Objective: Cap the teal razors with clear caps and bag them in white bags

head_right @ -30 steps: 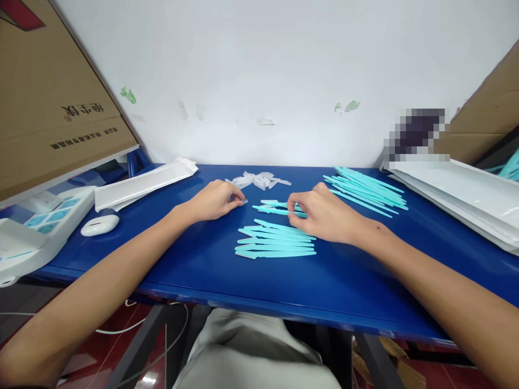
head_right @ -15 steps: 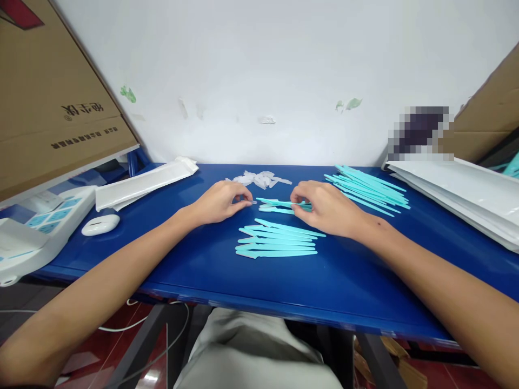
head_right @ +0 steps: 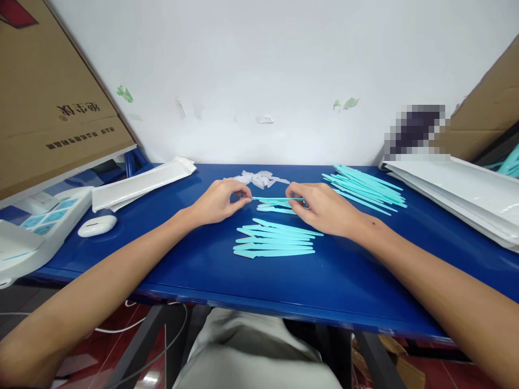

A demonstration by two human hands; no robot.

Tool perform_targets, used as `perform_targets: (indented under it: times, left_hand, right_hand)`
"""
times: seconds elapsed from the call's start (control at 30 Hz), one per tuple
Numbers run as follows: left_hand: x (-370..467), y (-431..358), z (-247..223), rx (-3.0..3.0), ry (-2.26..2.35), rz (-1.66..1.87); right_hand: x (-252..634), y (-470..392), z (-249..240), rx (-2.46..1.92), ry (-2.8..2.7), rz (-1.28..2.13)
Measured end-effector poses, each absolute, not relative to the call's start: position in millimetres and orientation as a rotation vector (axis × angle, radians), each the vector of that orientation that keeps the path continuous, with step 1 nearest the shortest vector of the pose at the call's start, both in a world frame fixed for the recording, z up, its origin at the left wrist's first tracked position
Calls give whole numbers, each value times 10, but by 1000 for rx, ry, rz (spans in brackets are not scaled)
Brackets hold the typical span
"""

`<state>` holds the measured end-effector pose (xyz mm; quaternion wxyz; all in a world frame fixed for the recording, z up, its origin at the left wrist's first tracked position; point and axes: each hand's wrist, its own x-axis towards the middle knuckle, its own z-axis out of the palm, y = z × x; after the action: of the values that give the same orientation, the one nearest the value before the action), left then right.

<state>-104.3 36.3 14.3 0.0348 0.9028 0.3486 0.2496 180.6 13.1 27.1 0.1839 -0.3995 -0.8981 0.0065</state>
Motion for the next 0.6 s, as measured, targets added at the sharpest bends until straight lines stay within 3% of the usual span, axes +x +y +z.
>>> perform_targets:
  times: [0.2,0.37,0.6]
  left_hand:
    - [-927,257,163,2727,975,899]
    - [-871,201,168,2824,878,800]
    - [-1219,468,211,3039,1381,413]
  right_hand:
    - [1734,57,251,-1068,-2503,53]
    - [1693,7,251,-1014,-2476,40]
    - [1734,71,190,-1147,-2610,-35]
